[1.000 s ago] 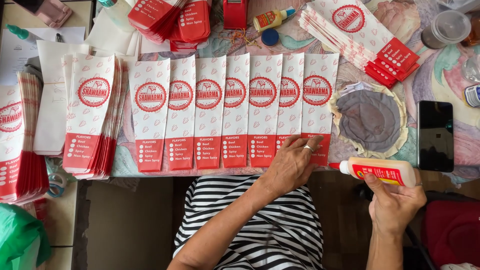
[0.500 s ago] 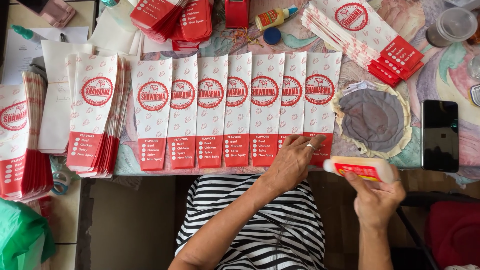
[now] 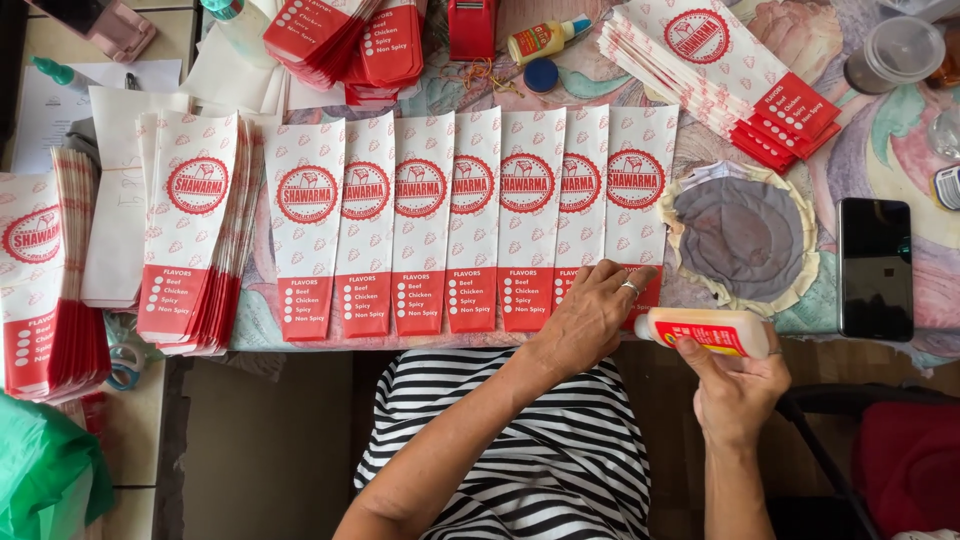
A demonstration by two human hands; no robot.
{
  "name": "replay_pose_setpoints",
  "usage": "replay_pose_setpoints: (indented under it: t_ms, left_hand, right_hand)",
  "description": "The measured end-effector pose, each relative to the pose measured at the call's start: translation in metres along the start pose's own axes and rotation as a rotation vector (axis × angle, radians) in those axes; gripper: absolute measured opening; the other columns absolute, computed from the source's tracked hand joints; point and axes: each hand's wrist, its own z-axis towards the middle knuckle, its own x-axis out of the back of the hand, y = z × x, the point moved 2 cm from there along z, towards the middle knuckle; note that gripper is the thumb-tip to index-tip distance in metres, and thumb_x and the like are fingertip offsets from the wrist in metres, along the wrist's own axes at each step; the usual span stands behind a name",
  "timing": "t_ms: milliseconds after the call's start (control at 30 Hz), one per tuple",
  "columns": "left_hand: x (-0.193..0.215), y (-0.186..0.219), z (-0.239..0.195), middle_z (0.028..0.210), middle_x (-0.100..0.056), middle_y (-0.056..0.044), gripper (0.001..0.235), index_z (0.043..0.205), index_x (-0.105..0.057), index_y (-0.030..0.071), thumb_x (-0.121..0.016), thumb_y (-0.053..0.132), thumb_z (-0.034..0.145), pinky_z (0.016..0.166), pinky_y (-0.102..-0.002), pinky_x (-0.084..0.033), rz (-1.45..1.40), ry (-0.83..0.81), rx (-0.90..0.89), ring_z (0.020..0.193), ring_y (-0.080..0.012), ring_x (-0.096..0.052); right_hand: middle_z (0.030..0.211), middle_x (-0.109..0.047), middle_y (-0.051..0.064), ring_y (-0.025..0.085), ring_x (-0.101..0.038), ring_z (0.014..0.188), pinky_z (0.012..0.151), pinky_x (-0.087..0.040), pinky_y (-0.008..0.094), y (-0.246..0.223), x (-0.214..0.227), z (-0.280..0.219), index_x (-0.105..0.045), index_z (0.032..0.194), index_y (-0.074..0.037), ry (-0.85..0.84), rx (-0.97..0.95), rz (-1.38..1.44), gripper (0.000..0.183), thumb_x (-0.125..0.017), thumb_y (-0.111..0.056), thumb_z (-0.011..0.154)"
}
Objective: Manually assembling and gluing paper shawarma bags by aligning them in rows, applying glue to the edges, and stacking them into bundles.
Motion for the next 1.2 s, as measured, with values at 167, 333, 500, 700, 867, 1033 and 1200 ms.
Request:
replay_pose_setpoints:
  t_ms: [167,333,500,700,867,1033,1200]
  left_hand:
    - [0.006,-0.002,0.0,0.12,-0.062,-0.016,0.083,0.143,-0.043,-0.003,-0.07,-0.006,0.064,0.08,-0.044,-0.044,0.034,0.022,-0.048,0.102,-0.0327,-0.047]
    - [0.056,-0.002,-0.007,0.101,-0.068,-0.019,0.077,0.139,-0.048,-0.005,-0.042,-0.033,0.068,0.08,-0.04,-0.045,-0.189,0.124,0.003,0.083,-0.0257,-0.047]
    - [0.054,-0.019,-0.035,0.081,-0.058,-0.009,0.044,0.139,-0.049,0.002,-0.052,-0.009,0.097,0.08,-0.038,-0.042,-0.051,0.055,0.069,0.082,-0.0271,-0.051]
    - [0.054,-0.018,-0.048,0.099,-0.063,-0.017,0.071,0.147,-0.04,-0.002,-0.072,0.002,0.084,0.091,-0.044,-0.047,-0.102,-0.022,0.095,0.097,-0.0339,-0.057]
    - [0.052,-0.018,-0.053,0.119,-0.066,-0.019,0.087,0.15,-0.035,-0.001,-0.082,0.01,0.077,0.098,-0.046,-0.044,-0.059,-0.055,0.089,0.11,-0.0349,-0.057]
    - [0.05,-0.018,-0.054,0.11,-0.065,-0.016,0.088,0.15,-0.035,-0.002,-0.082,0.011,0.076,0.093,-0.044,-0.044,-0.007,-0.013,0.061,0.102,-0.0322,-0.057]
    - [0.045,-0.019,-0.054,0.108,-0.065,-0.017,0.072,0.147,-0.038,0.0,-0.075,0.015,0.087,0.091,-0.044,-0.044,-0.026,0.032,0.102,0.103,-0.0319,-0.058]
  right_hand:
    - [0.109,-0.07,0.015,0.023,-0.071,0.095,0.091,-0.069,0.045,0.019,0.042,0.01,-0.063,0.113,0.0,0.113,0.02,0.075,0.043,-0.086,0.004,0.076]
    - [0.112,-0.071,0.013,0.024,-0.073,0.111,0.096,-0.07,0.047,-0.007,0.043,0.008,-0.066,0.109,-0.004,0.136,-0.039,0.165,0.033,-0.086,-0.003,0.083]
    - [0.108,-0.072,0.012,0.022,-0.072,0.1,0.093,-0.068,0.044,-0.002,0.002,0.002,-0.067,0.112,-0.001,0.037,-0.042,0.191,0.037,-0.085,-0.002,0.079]
    - [0.108,-0.07,0.016,0.025,-0.071,0.099,0.092,-0.067,0.04,-0.014,-0.025,-0.006,-0.063,0.116,0.001,-0.108,-0.066,-0.001,0.043,-0.083,0.003,0.078]
    - [0.103,-0.071,0.018,0.026,-0.072,0.092,0.087,-0.067,0.036,-0.02,-0.046,-0.014,-0.062,0.11,0.003,-0.168,-0.057,-0.124,0.04,-0.084,0.006,0.077]
    - [0.098,-0.072,0.017,0.023,-0.072,0.089,0.086,-0.066,0.033,-0.027,-0.06,-0.018,-0.063,0.104,0.004,-0.242,-0.029,-0.122,0.035,-0.085,0.006,0.076]
    - [0.104,-0.07,0.017,0.023,-0.071,0.091,0.089,-0.067,0.037,-0.007,-0.022,-0.007,-0.061,0.115,0.002,-0.099,-0.009,-0.082,0.045,-0.085,0.006,0.076]
